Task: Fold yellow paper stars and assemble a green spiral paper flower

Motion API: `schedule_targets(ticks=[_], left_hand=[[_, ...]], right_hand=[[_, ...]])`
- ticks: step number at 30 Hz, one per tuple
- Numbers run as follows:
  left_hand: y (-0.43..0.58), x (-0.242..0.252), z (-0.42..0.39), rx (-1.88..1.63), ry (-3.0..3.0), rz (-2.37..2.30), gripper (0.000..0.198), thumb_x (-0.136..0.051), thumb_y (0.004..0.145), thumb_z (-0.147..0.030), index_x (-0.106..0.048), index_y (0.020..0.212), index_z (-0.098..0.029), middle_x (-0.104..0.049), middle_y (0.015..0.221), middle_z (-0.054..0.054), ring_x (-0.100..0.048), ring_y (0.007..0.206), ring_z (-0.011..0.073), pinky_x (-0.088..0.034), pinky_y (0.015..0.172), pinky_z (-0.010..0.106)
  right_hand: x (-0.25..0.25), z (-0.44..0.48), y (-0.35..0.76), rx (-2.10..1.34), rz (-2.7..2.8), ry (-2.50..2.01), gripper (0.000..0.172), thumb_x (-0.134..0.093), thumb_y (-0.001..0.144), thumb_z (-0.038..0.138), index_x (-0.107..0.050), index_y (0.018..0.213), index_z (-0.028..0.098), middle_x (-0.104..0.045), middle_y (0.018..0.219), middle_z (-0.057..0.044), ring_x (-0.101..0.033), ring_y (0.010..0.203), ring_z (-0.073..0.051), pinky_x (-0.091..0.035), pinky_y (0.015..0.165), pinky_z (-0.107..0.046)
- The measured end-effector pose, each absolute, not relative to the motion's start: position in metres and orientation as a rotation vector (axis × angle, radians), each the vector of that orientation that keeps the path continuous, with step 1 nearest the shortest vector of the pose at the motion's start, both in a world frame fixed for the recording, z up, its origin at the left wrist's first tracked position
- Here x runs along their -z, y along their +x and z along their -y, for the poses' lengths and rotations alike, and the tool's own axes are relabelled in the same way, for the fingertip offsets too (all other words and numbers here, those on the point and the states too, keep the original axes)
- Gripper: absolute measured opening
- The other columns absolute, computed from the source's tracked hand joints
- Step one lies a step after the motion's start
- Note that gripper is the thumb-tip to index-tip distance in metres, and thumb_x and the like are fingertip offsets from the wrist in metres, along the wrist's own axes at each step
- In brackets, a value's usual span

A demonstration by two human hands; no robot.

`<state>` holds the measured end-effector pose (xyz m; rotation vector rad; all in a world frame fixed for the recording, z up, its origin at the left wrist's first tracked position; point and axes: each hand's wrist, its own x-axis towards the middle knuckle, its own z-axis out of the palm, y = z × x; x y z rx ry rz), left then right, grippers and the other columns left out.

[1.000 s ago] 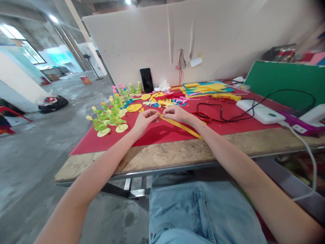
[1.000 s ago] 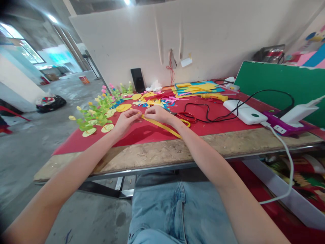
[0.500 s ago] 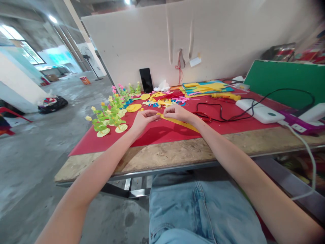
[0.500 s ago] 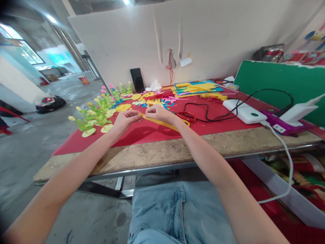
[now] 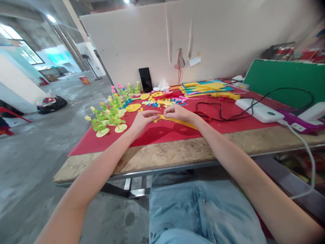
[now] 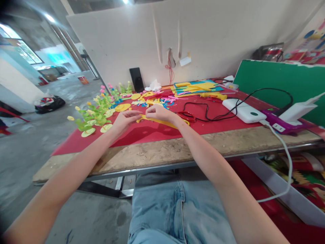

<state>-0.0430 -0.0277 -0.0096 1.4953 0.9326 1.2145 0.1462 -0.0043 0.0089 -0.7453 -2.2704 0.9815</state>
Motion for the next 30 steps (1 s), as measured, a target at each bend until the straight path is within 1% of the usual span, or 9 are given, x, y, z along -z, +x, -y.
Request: schedule_targets(ticks=[2,8,12,14,17,23,26,30], left_hand=[[-0.0431,0.0096,0.028,-1.205,1.477,-0.962,0.026,-0.076,0.055,-0.025,-0.07,0.079,-0.016,-0.067,0.072,0.002,-0.06,0.064,0.0105,-0.047,0.063,0.022],[-0.0431,0.0068,0.0294,-1.13,1.435,-1.012,0.031,-0.077,0.053,-0.028,-0.07,0.08,-0.015,-0.067,0.067,0.004,-0.06,0.061,0.0118,-0.045,0.055,0.02],[-0.0429,0.0061,0.0292,-1.122,1.415,-1.028,0.028,-0.078,0.051,-0.028,-0.071,0.075,-0.015,-0.066,0.063,0.003,-0.055,0.053,0.0082,-0.044,0.052,0.02],[-0.043,0.0057,0.0295,-1.113,1.4,-1.039,0.027,-0.078,0.05,-0.027,-0.071,0.073,-0.014,-0.065,0.062,0.002,-0.052,0.051,0.0062,-0.044,0.052,0.019],[-0.0432,0.0046,0.0306,-1.076,1.392,-1.052,0.026,-0.078,0.05,-0.026,-0.07,0.072,-0.014,-0.063,0.061,0.001,-0.05,0.05,0.0052,-0.044,0.053,0.019],[-0.045,0.0044,0.0309,-0.935,1.399,-1.028,0.023,-0.075,0.052,-0.024,-0.069,0.073,-0.016,-0.065,0.069,0.001,-0.055,0.056,0.0066,-0.047,0.059,0.02],[-0.0451,0.0047,0.0314,-0.869,1.414,-1.009,0.022,-0.074,0.054,-0.022,-0.068,0.074,-0.016,-0.065,0.069,0.001,-0.056,0.057,0.0065,-0.047,0.059,0.019],[-0.0436,0.0014,0.0346,-0.812,1.424,-1.043,0.021,-0.073,0.054,-0.021,-0.067,0.072,-0.013,-0.063,0.062,0.001,-0.055,0.052,0.0068,-0.047,0.056,0.019]], right_hand=[[-0.0095,0.0051,0.147,-1.005,2.271,-0.742,0.019,-0.046,0.071,0.023,-0.048,0.056,0.013,-0.037,0.052,0.004,-0.033,0.049,-0.005,-0.023,0.048,-0.021],[-0.0093,0.0057,0.148,-1.042,2.26,-0.729,0.018,-0.046,0.071,0.021,-0.047,0.055,0.013,-0.038,0.051,0.004,-0.033,0.049,-0.005,-0.024,0.047,-0.021],[-0.0092,0.0064,0.1485,-1.063,2.273,-0.724,0.017,-0.045,0.071,0.019,-0.048,0.055,0.013,-0.042,0.05,0.003,-0.036,0.048,-0.005,-0.026,0.047,-0.02],[-0.0089,0.0064,0.1487,-1.071,2.282,-0.729,0.017,-0.044,0.07,0.018,-0.047,0.054,0.013,-0.043,0.05,0.003,-0.036,0.047,-0.005,-0.026,0.046,-0.02],[-0.0086,0.006,0.1487,-1.072,2.303,-0.726,0.016,-0.044,0.069,0.016,-0.047,0.054,0.012,-0.042,0.049,0.004,-0.034,0.046,-0.004,-0.025,0.045,-0.02],[-0.0083,0.006,0.1494,-1.128,2.354,-0.724,0.017,-0.044,0.068,0.013,-0.043,0.051,0.013,-0.035,0.047,0.005,-0.028,0.044,-0.003,-0.021,0.044,-0.02],[-0.0071,0.0043,0.1506,-1.172,2.385,-0.733,0.017,-0.044,0.069,0.015,-0.045,0.052,0.013,-0.036,0.047,0.005,-0.029,0.044,-0.003,-0.022,0.045,-0.02],[-0.0053,0.0008,0.1519,-1.19,2.456,-0.734,0.017,-0.044,0.07,0.016,-0.047,0.054,0.013,-0.04,0.048,0.005,-0.032,0.045,-0.004,-0.024,0.045,-0.02]])
